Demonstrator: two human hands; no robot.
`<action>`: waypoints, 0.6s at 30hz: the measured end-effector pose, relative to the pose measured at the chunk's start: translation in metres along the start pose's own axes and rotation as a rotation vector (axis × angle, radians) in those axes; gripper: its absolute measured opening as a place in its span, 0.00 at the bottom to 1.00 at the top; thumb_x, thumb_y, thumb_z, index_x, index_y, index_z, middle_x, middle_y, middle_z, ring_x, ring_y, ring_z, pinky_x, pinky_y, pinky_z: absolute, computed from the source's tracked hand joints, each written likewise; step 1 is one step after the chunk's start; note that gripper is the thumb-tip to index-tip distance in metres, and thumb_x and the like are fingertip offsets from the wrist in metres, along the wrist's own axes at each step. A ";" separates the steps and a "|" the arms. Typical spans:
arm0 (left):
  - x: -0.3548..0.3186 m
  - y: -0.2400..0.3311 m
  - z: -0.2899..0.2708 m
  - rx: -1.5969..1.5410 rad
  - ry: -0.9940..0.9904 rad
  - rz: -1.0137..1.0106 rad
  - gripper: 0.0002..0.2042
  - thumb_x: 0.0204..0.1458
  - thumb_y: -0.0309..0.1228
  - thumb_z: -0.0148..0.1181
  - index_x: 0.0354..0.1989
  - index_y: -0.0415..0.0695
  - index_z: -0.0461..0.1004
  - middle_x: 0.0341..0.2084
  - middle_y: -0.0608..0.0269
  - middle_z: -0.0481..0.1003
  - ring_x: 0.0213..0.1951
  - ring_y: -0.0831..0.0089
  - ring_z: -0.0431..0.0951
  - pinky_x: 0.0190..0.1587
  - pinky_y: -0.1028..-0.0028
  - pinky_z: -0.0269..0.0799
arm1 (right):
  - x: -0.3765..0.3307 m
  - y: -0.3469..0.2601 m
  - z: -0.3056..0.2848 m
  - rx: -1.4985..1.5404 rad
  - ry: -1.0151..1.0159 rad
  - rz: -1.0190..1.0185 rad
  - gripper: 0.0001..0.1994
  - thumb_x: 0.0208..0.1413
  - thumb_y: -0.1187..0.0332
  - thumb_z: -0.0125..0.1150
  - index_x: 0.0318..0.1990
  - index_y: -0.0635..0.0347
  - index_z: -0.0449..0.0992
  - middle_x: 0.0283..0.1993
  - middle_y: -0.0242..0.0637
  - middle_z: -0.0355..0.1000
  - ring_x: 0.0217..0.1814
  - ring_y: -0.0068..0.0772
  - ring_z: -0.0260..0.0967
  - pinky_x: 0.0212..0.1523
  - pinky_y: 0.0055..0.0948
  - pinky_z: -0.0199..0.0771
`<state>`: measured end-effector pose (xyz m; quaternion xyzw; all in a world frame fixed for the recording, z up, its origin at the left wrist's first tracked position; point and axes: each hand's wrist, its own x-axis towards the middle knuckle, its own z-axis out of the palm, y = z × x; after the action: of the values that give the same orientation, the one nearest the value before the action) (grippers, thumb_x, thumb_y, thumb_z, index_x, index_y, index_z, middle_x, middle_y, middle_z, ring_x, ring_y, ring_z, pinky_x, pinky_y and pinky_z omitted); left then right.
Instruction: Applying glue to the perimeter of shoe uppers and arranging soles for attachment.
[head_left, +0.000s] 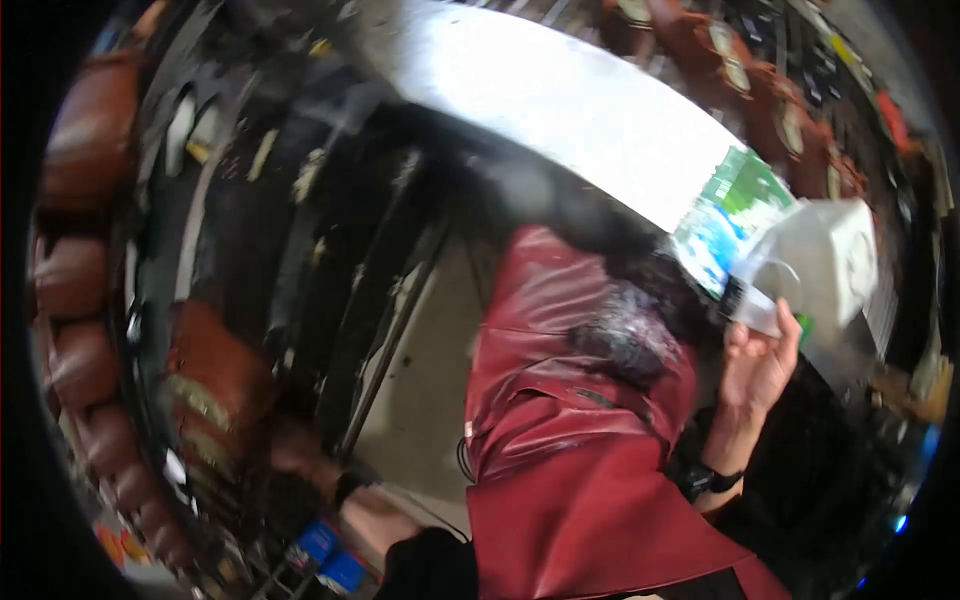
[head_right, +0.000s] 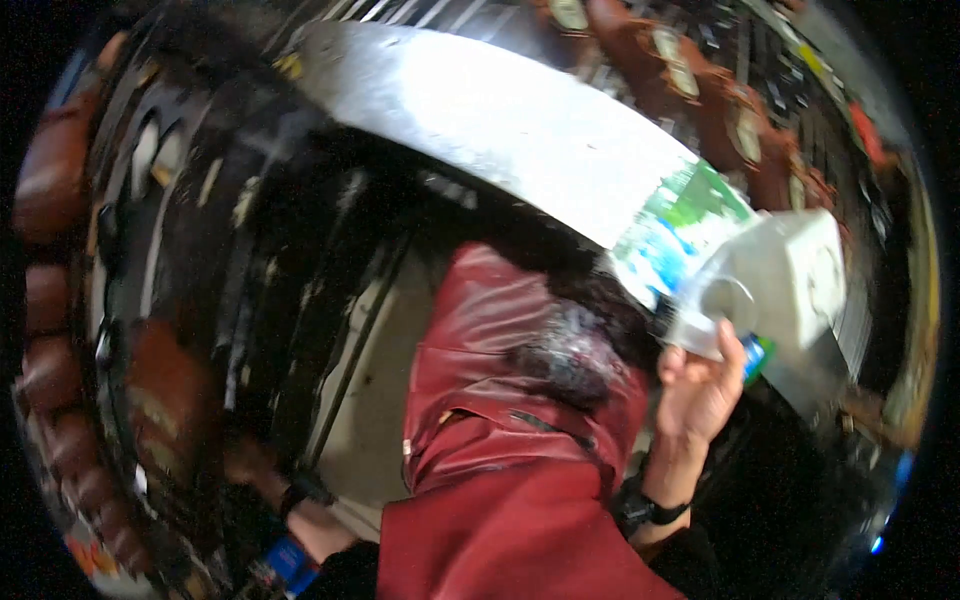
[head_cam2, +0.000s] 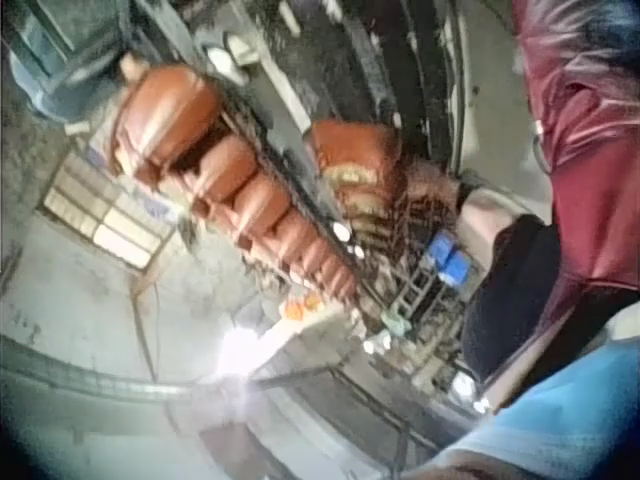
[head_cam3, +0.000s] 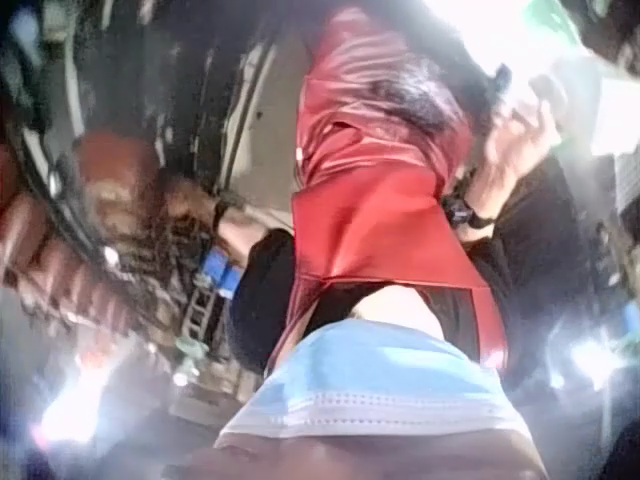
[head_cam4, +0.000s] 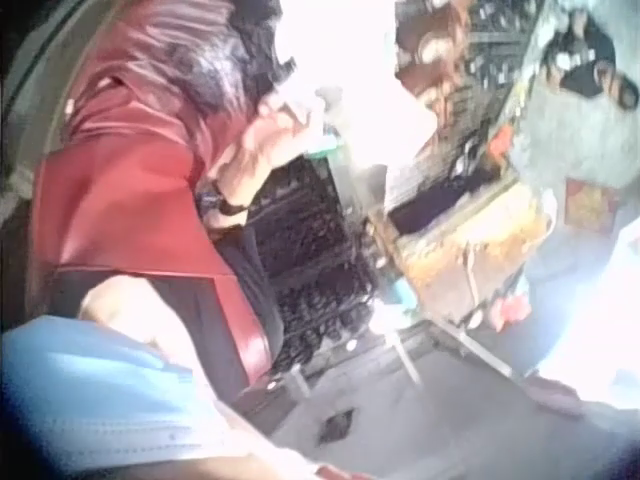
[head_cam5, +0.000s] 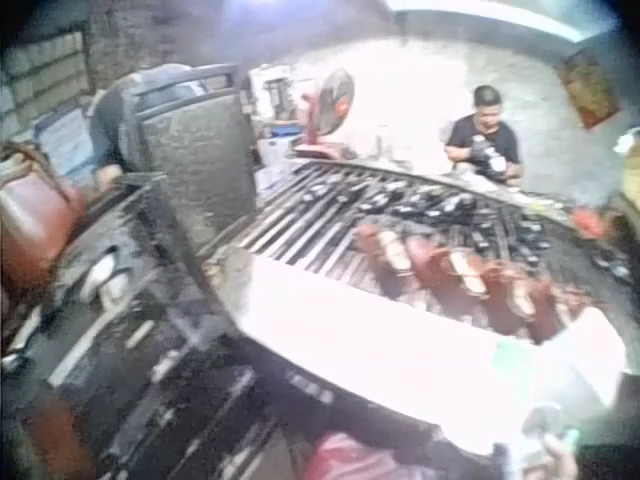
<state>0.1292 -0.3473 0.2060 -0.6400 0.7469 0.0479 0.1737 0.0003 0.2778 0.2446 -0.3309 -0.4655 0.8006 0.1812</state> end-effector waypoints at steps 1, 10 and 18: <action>0.033 -0.058 -0.009 -0.016 0.014 0.117 0.39 0.54 0.47 0.68 0.70 0.36 0.65 0.68 0.39 0.66 0.70 0.54 0.67 0.69 0.51 0.65 | 0.000 0.003 -0.003 0.010 -0.007 0.001 0.15 0.66 0.57 0.62 0.47 0.59 0.76 0.35 0.37 0.78 0.23 0.28 0.70 0.20 0.25 0.69; 0.222 0.028 0.044 -0.291 0.104 1.252 0.32 0.65 0.41 0.57 0.74 0.38 0.60 0.71 0.47 0.64 0.69 0.58 0.68 0.69 0.56 0.64 | 0.012 0.003 -0.034 -0.064 0.152 -0.449 0.09 0.68 0.67 0.65 0.43 0.66 0.78 0.32 0.42 0.80 0.21 0.29 0.75 0.19 0.26 0.72; -0.156 0.163 0.111 -0.617 0.298 1.797 0.27 0.73 0.36 0.49 0.77 0.39 0.55 0.73 0.53 0.62 0.68 0.62 0.69 0.70 0.59 0.64 | 0.037 0.014 -0.047 -0.573 0.201 -0.623 0.08 0.65 0.71 0.70 0.42 0.69 0.82 0.27 0.32 0.79 0.22 0.19 0.73 0.22 0.21 0.71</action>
<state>0.0119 -0.1394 0.1278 0.1542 0.9273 0.2758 -0.2006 0.0067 0.3222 0.2026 -0.2878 -0.7265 0.5101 0.3594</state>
